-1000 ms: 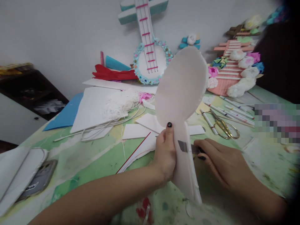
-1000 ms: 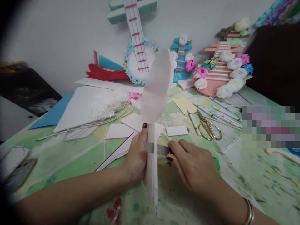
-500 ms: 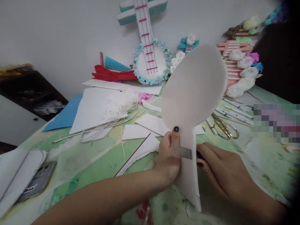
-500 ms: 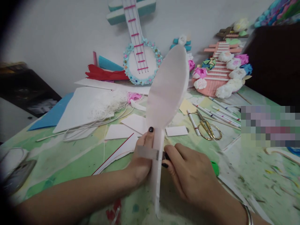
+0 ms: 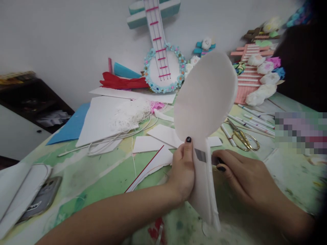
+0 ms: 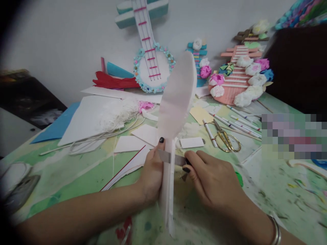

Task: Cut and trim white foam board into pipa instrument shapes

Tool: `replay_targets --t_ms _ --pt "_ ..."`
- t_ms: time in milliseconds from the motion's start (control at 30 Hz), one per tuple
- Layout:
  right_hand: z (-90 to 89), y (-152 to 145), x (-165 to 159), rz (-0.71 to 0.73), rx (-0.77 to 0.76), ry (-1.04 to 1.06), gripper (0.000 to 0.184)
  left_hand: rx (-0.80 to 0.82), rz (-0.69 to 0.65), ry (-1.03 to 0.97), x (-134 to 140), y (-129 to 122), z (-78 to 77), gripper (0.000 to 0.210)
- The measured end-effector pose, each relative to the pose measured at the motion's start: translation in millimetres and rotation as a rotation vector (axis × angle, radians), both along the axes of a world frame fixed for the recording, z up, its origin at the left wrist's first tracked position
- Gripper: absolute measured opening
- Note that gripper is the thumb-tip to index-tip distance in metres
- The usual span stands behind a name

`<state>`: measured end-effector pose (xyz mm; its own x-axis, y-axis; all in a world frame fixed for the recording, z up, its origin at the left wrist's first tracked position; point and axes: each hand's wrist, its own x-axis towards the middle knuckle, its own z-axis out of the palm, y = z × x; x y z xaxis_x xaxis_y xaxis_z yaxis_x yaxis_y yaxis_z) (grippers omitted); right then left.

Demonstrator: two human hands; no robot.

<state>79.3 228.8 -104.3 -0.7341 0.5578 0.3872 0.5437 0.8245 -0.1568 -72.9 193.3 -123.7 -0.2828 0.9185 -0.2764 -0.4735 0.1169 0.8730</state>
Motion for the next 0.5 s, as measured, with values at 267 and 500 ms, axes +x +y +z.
replay_targets --t_ms 267,500 --pt "-1.9 0.6 1.2 -0.001 -0.002 0.025 0.025 0.049 -0.034 0.159 -6.5 -1.8 0.3 0.045" --pt "-3.2 -4.4 -3.5 0.004 0.034 0.047 0.022 0.020 -0.072 0.195 -3.0 0.6 -1.6 0.048"
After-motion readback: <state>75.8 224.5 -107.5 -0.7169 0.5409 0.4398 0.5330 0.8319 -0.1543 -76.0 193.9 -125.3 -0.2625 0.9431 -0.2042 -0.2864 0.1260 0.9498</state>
